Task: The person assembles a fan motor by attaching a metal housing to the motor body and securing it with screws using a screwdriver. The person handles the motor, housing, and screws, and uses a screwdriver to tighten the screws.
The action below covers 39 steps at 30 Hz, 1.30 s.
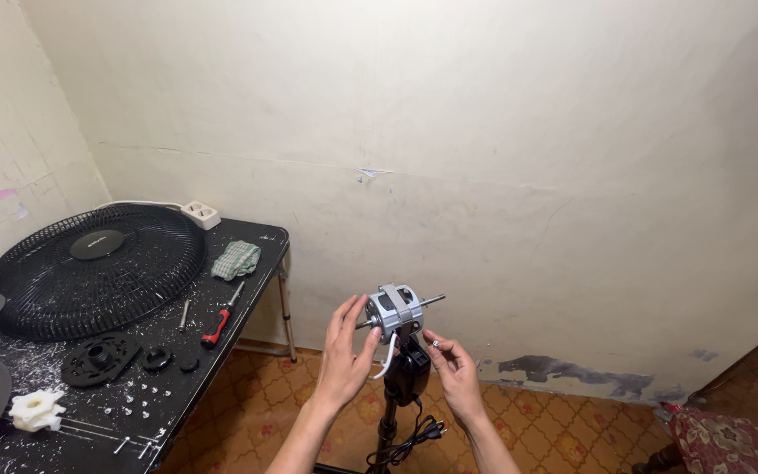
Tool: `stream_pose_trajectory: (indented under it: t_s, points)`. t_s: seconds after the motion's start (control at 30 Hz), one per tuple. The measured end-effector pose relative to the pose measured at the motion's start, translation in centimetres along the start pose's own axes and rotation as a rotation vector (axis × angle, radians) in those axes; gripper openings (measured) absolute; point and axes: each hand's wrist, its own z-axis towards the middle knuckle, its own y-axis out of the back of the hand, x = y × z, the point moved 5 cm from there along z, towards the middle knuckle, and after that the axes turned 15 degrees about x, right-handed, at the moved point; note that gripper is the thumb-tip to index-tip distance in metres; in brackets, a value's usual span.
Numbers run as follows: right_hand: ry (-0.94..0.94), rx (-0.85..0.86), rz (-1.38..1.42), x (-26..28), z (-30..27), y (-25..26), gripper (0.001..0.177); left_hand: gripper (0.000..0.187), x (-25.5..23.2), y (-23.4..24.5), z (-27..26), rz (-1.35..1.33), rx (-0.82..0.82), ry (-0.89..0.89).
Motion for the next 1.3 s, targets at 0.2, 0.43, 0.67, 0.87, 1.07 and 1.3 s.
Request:
stream_pose_trajectory:
  t_s: [0.2, 0.43, 0.67, 0.87, 1.07, 1.3]
  points:
    - [-0.002, -0.001, 0.052, 0.2, 0.4, -0.2, 0.015, 0.045, -0.1, -0.5, -0.1, -0.111, 0.04, -0.016]
    - [-0.213, -0.146, 0.07, -1.0, 3.4, 1.7, 0.032, 0.041, 0.5, -0.3, 0.8, -0.141, 0.078, 0.039]
    - [-0.447, 0.05, 0.428, -4.3, 8.2, 0.1, 0.03, 0.042, 1.4, 0.3, 1.6, -0.161, 0.088, 0.056]
    - [-0.475, 0.14, 0.727, -7.6, 9.6, 0.3, 0.031, 0.041, 2.8, 0.6, 2.2, -0.15, 0.128, 0.076]
    - [-0.283, 0.391, 1.186, -10.0, 10.3, 1.4, 0.027, 0.053, 3.4, 0.3, 2.6, -0.242, 0.177, 0.017]
    - [-0.231, -0.152, 0.906, -6.4, 5.4, 1.8, 0.027, 0.052, 3.7, -0.4, 2.6, -0.29, 0.186, 0.071]
